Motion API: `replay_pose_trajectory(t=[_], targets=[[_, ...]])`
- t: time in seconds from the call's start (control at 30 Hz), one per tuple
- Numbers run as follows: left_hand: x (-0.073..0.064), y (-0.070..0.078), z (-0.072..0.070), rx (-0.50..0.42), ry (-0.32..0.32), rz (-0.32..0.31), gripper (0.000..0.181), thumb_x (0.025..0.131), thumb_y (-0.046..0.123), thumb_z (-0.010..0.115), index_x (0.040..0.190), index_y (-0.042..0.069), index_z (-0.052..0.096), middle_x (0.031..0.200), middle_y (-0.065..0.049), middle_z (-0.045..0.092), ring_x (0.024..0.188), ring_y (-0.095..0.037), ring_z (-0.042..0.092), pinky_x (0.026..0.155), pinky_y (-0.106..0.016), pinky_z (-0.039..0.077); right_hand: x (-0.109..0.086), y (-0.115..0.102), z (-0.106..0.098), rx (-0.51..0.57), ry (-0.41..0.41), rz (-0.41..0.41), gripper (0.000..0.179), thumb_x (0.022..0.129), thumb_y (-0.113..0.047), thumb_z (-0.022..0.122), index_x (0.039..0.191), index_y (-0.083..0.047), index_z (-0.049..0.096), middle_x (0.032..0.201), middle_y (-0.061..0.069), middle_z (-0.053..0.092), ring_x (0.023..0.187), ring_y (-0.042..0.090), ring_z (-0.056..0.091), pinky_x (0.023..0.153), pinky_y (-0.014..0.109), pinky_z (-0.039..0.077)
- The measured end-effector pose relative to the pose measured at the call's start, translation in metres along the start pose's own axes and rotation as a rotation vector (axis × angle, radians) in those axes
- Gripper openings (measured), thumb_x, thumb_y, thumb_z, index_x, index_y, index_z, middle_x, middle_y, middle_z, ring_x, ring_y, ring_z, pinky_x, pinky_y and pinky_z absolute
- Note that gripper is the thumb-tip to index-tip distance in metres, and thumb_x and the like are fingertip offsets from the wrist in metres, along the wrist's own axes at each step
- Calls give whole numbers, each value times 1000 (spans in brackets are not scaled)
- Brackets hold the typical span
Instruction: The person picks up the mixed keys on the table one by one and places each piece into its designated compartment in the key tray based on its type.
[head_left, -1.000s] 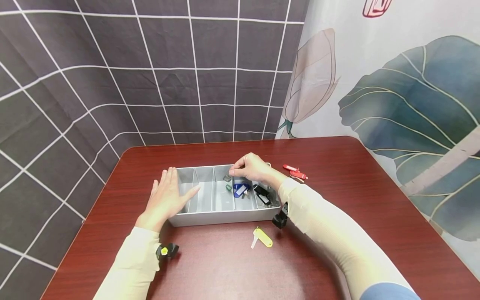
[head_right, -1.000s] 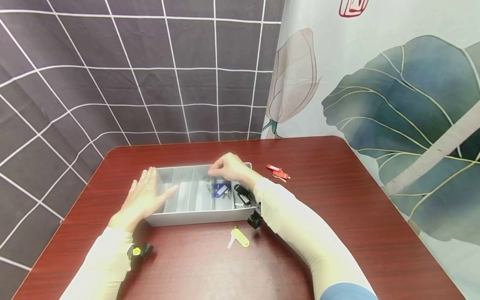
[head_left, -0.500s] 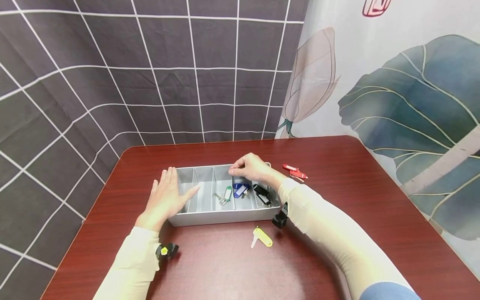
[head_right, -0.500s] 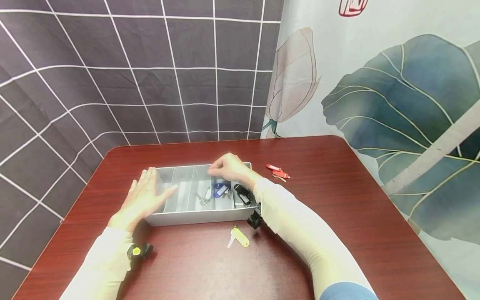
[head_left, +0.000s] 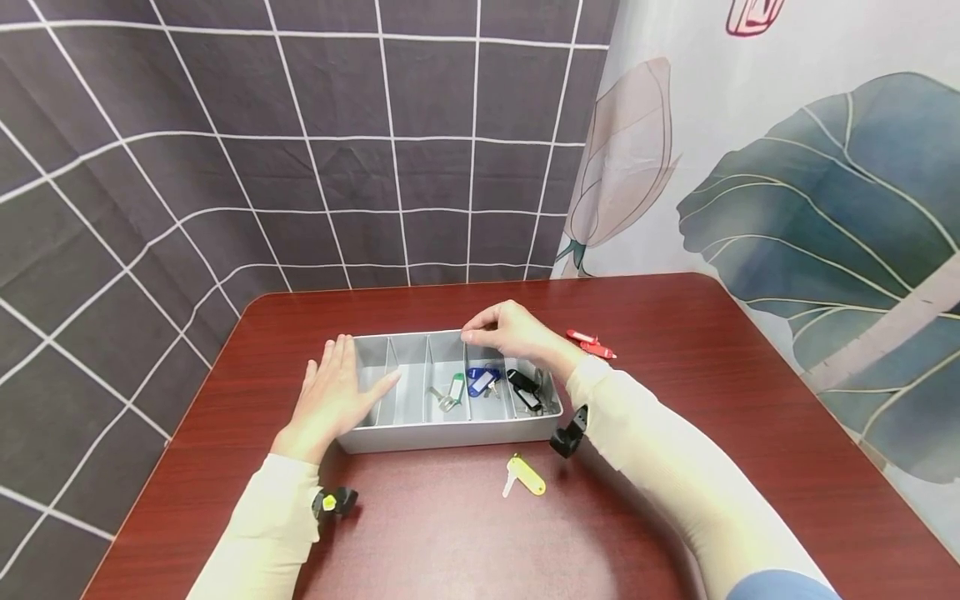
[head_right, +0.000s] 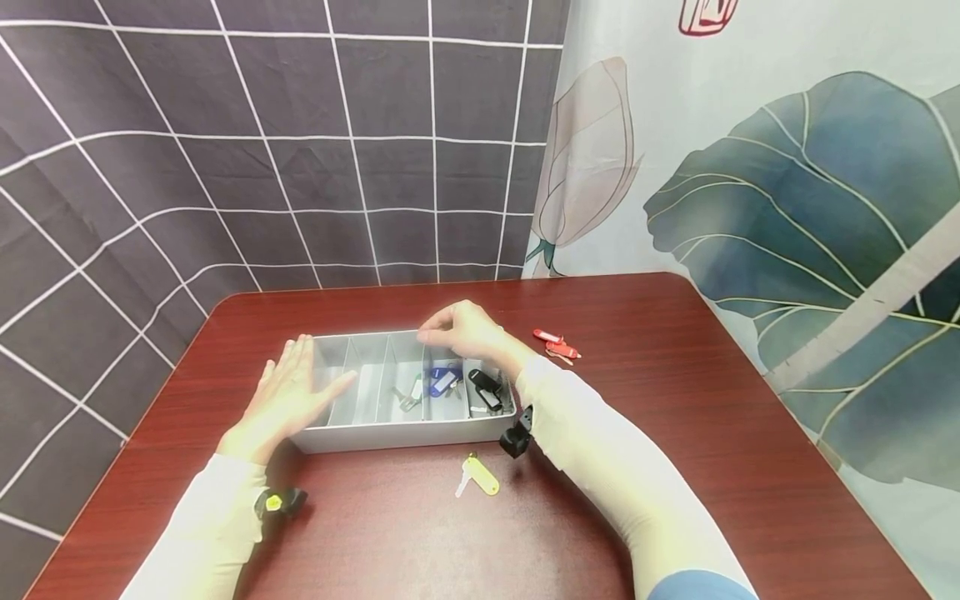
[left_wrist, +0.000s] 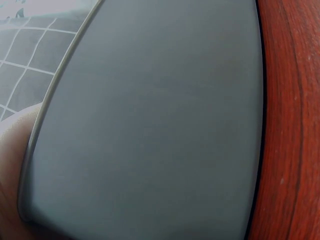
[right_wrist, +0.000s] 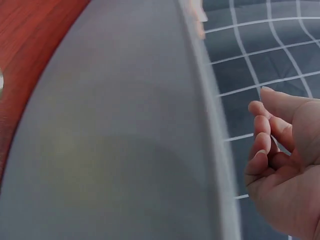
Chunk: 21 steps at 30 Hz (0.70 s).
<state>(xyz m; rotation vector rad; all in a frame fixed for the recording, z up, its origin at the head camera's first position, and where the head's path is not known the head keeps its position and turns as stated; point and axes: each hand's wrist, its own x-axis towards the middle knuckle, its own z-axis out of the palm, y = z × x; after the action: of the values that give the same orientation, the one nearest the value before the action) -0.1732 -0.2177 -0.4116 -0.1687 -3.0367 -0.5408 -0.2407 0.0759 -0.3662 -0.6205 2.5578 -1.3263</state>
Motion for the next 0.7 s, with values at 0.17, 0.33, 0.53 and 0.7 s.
replay_pose_trajectory(t=[0.17,0.33,0.53,0.7], targets=[[0,0,0,-3,2,1,113,83,75,46,151,-6,9,156,-26,13,144,-42,10,112,-62,7,-10,-1,-20,-3,47,-37,22,87,-24,73,103,-10,75,94,0,72,86,14,60,73,28,49],[0,1,0,-2,-5,2,114,82,77,44,151,-6,8,157,-26,12,144,-42,9,112,-62,7,-25,8,-42,-25,117,-26,21,87,-25,73,104,-12,74,88,4,69,78,16,59,67,27,48],[0,1,0,-1,-6,0,116,81,80,41,151,-6,8,156,-26,14,144,-43,10,111,-63,7,-44,27,-58,-73,161,-27,31,87,-26,72,113,-9,69,96,3,66,86,17,58,73,26,47],[0,0,-1,-9,-5,1,113,83,77,45,151,-6,9,156,-26,13,144,-43,10,111,-63,8,-58,46,-58,-89,126,-23,46,87,-27,72,125,-4,61,106,10,64,91,20,56,75,30,47]])
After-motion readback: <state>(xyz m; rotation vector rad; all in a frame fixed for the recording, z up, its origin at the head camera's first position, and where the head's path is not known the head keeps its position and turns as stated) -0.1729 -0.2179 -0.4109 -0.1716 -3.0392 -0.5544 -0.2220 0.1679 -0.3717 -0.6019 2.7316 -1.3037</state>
